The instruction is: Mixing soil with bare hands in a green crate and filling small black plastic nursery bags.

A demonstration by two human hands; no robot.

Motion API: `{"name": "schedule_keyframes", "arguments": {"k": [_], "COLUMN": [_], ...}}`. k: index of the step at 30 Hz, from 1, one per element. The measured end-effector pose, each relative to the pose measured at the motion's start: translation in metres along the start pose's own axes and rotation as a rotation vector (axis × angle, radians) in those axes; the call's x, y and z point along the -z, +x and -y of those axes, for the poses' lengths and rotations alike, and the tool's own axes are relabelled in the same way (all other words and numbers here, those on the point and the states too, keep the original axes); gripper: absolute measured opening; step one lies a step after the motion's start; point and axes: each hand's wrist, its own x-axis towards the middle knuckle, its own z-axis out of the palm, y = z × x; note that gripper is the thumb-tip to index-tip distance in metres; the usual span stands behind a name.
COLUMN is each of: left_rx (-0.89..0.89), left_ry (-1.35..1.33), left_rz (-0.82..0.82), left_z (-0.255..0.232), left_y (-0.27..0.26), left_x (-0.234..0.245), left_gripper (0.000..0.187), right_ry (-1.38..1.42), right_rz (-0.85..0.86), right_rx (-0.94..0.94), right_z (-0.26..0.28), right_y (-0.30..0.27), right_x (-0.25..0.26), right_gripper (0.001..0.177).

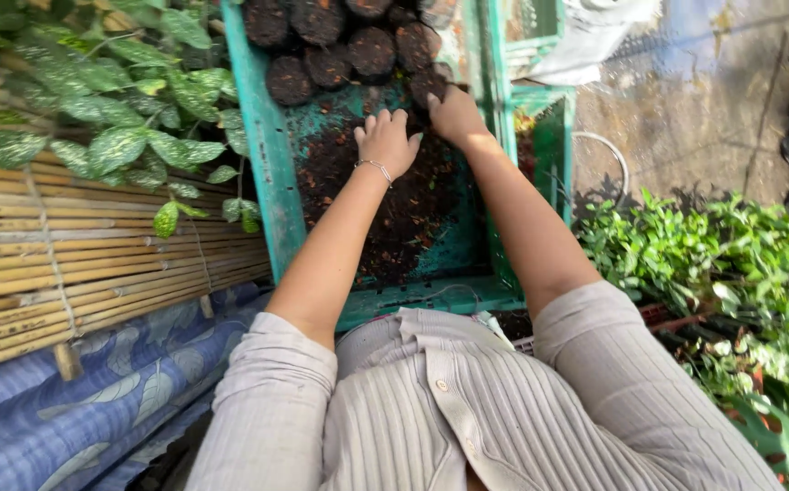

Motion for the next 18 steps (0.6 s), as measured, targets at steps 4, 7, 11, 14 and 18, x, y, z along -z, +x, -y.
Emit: {"name": "schedule_keyframes", "arguments": {"k": [4,7,11,14,18], "left_rx": [0.093,0.177,0.248,0.245,0.386], "left_ry": [-0.047,-0.16,-0.322,-0.538,-1.006], "left_rz": [-0.041,-0.01,0.011,-0.02,-0.036], "left_z": [0.028,0.047,0.062,0.076,0.069], "left_y": [-0.014,-0.021,-0.015,0.003,0.015], "left_x": [0.016,0.019,0.002,-0.048,-0.041], "left_gripper": [0.047,0.048,0.048,0.053,0.075], "right_ry": [-0.074,0.187,0.337,0.322,0.486], "right_rz": [-0.059,-0.34,-0.45,-0.453,-0.47], "right_rx": [-0.2,-0.302,-0.428,-0.368,0.271], "right_z": [-0.053,-0.031,-0.06,-0.05,-0.013], "right_y": [0.051,0.025,0.024,0.004,-0.026], "right_x": [-0.078,-0.059,-0.073,-0.059,-0.023], "right_gripper": [0.057,0.045,0.021,0.019,0.018]}}
